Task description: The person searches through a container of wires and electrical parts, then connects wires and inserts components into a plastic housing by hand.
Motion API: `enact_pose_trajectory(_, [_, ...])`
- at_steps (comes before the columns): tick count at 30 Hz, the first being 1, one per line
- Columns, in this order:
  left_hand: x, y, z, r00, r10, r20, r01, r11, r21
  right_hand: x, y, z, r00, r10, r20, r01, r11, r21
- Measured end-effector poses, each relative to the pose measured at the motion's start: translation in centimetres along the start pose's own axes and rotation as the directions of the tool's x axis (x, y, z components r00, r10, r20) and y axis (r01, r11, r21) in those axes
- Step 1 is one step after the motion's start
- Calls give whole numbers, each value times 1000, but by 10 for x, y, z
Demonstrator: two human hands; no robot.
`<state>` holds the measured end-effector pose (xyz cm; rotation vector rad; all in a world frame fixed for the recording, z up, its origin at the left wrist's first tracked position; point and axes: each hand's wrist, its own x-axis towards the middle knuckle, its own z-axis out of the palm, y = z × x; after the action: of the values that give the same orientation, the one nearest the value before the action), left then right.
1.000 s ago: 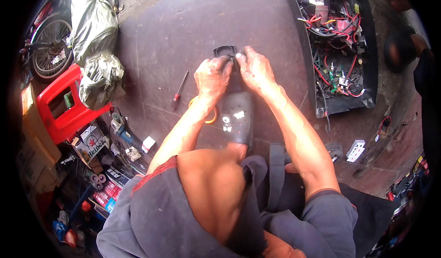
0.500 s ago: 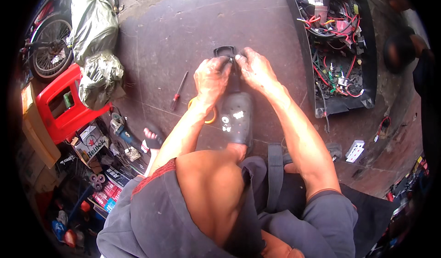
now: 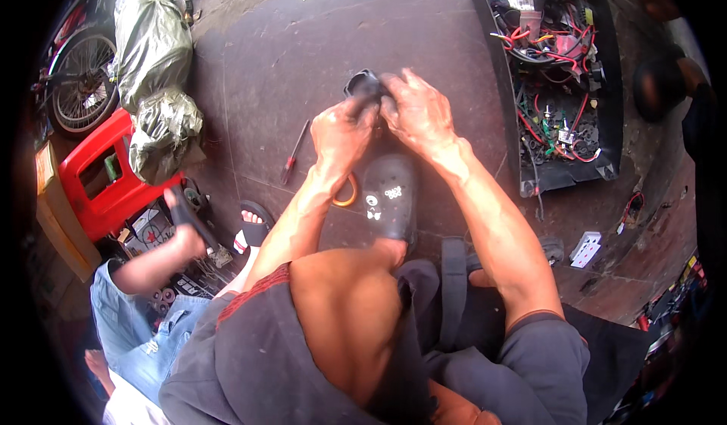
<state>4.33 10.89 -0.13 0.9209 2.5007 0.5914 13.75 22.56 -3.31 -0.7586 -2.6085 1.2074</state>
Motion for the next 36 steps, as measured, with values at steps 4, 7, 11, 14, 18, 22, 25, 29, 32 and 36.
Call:
enact_pose_trajectory(4, [-12, 1, 0, 987, -153, -51, 139, 968, -207, 14, -2, 1, 980, -198, -15, 196, 977, -84])
enact_pose_trajectory(7, [-29, 9, -9, 1000, -22, -8, 20, 976, -218, 26, -2, -10, 963, -246, 109, 264, 939, -219])
enact_pose_trajectory(11, [-25, -1, -18, 989, -48, -143, 9, 965, -263, 35, 5, -22, 893, -360, 270, 428, 866, -259])
enact_pose_trajectory(14, [-18, -34, 8, 992, -119, -53, 77, 866, -495, 42, 0, -27, 849, -424, 315, 466, 882, -69])
enact_pose_trajectory(18, [-21, -37, 11, 993, -72, 97, 112, 845, -523, -6, -25, -31, 933, -279, -228, 304, 949, 81])
enact_pose_trajectory(22, [-18, -33, 14, 999, -31, 40, 47, 867, -497, -42, -21, -10, 999, -51, 9, 51, 999, 4])
enact_pose_trajectory(25, [-16, -32, 11, 980, -89, 179, 181, 771, -610, -45, -19, -6, 999, 39, -14, -40, 996, -74])
enact_pose_trajectory(29, [-19, -32, 7, 864, -280, 418, 501, 540, -676, -35, -11, -9, 995, 73, 66, -70, 996, -49])
enact_pose_trajectory(32, [-18, -28, 11, 856, -299, 421, 516, 532, -671, -30, -3, -9, 992, 45, 114, -39, 997, -60])
enact_pose_trajectory(36, [-21, -35, 17, 832, -306, 463, 554, 435, -710, -32, -4, -5, 989, 79, 122, -77, 997, -16])
